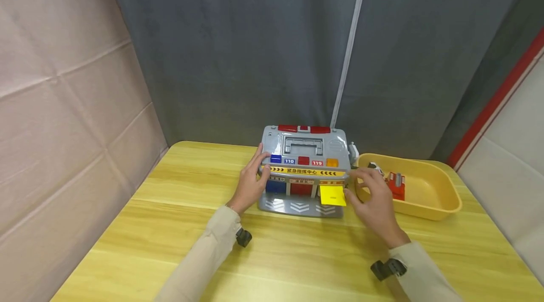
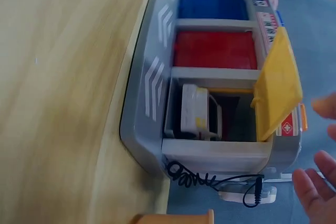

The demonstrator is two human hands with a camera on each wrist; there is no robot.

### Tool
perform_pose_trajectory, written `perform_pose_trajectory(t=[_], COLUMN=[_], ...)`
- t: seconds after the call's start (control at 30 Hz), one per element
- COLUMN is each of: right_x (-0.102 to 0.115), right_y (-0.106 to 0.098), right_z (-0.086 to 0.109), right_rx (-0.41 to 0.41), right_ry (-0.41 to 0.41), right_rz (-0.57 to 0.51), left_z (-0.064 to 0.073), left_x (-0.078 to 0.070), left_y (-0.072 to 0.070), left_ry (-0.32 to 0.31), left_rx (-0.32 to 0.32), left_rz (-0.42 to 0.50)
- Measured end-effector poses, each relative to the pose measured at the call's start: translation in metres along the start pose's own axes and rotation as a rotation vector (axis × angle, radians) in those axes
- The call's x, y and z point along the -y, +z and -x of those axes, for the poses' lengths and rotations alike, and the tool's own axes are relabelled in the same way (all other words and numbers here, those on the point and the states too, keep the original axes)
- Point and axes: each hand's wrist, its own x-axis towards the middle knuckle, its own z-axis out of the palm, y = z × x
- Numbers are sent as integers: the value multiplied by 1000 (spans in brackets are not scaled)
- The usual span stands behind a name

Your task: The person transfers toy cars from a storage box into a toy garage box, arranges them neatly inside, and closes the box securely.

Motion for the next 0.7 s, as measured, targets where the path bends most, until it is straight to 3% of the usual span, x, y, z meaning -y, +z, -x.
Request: perform_pose_trajectory(t=[0.1,0.23,0.47,0.7], right_x=[-1,-3,-10,-14], right_y=[2,5,13,23], right_z=[-2,-4,-12,-24], right_rx=[69,173,286,307], right_ry=[-75,-83,-87,-85], right_rz=[34,46,77,145], left_z=[0,0,0,-1], left_x=[0,0,-1,1], left_y=[0,-1,-1,-1], left_ry=[3,-13,-11,-3], left_rx=[-4,9,11,8], left_rz=[-5,1,1,1])
